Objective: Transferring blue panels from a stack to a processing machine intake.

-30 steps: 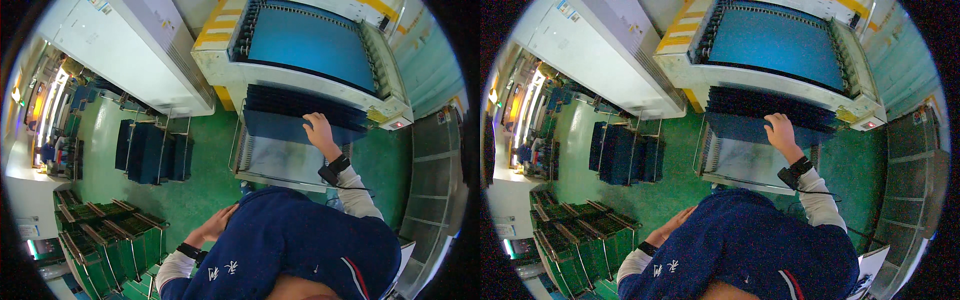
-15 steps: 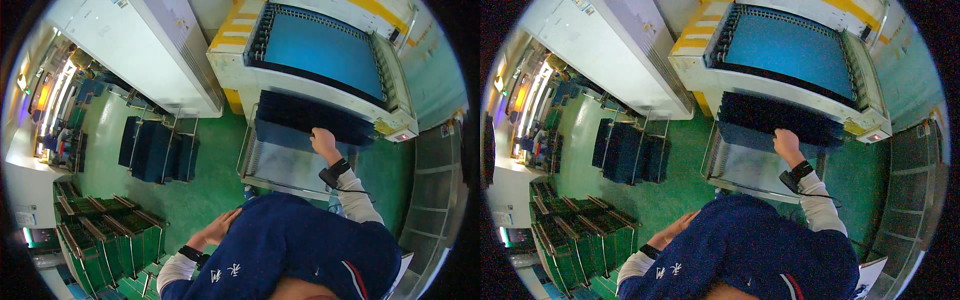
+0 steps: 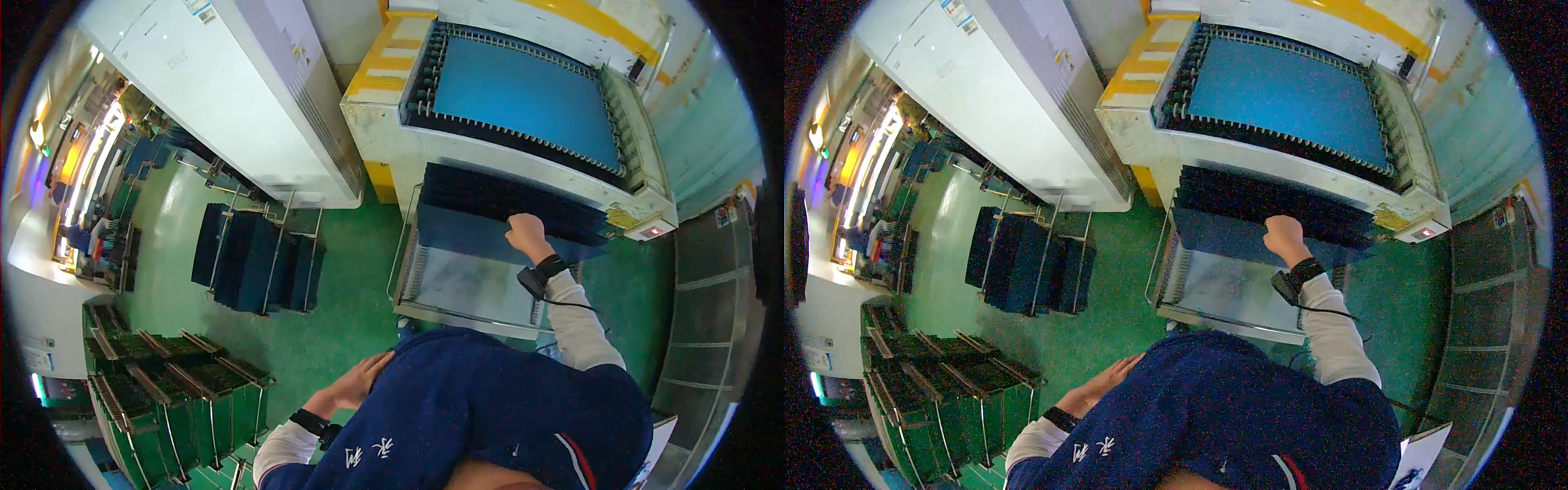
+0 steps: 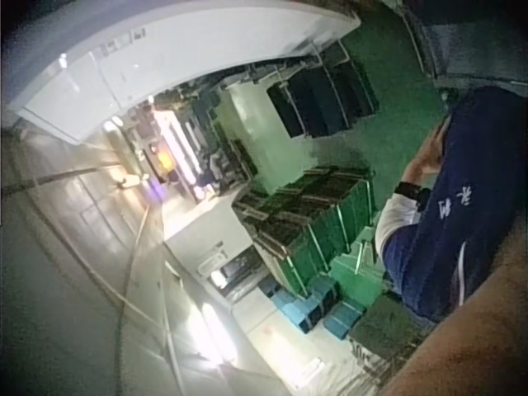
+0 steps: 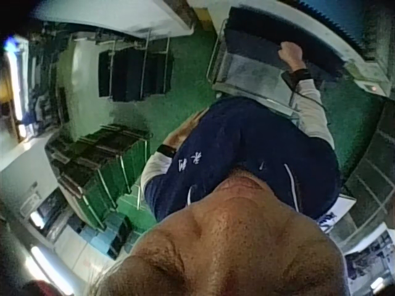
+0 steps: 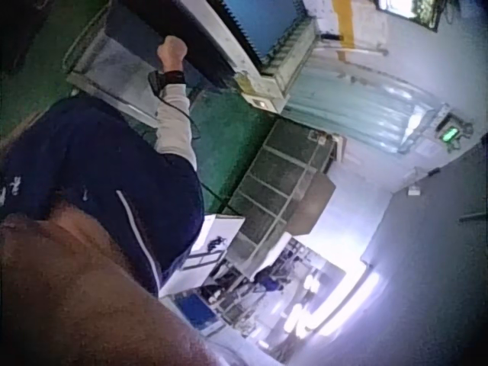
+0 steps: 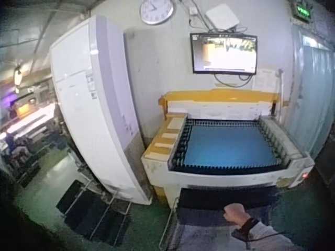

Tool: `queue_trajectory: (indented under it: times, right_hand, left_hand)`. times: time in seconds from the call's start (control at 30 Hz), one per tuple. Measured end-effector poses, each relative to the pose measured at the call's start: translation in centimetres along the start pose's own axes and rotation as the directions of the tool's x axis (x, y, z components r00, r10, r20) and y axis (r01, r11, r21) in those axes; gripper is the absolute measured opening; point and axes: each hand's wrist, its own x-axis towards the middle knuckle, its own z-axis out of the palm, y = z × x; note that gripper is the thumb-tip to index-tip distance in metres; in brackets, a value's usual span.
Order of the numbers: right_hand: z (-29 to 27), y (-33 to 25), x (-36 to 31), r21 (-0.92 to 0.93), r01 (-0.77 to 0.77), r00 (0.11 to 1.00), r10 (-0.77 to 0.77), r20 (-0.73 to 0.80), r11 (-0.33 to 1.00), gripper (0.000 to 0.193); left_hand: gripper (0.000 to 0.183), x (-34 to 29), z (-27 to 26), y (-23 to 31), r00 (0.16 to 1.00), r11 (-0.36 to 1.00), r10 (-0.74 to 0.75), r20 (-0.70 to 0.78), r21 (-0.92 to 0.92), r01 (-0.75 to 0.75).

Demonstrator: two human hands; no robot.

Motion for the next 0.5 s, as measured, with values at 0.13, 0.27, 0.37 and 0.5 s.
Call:
queue_trajectory:
  times: [0.13,0.27,0.37,0.5]
  right_hand:
    - [-0.8,-0.8,-0.6,0.025,-0.041,0.998,0.039,0.043,0.999,0.032]
    - [-1.1,-1.1,-1.6,0.079,-0.052,0.998,0.053,-0.018,0.996,0.032]
    - [-1.2,-1.3,-1.8,0.083,-0.058,0.998,0.060,-0.032,0.995,0.031]
    - [-1.2,-1.6,-2.0,0.080,-0.066,0.997,0.068,-0.034,0.995,0.029]
  left_hand:
    - [0.103,-0.2,-1.4,1.9,1.000,1.000,-0.022,0.013,-0.023,0.022]
    - [0.106,-0.2,-3.4,4.6,0.998,0.999,-0.045,0.040,-0.028,0.046]
    - [0.106,-0.5,-2.7,3.6,1.000,1.000,0.005,0.021,-0.008,-0.005]
    - [0.105,-0.9,-0.3,0.8,0.999,0.999,0.031,0.004,0.008,-0.031]
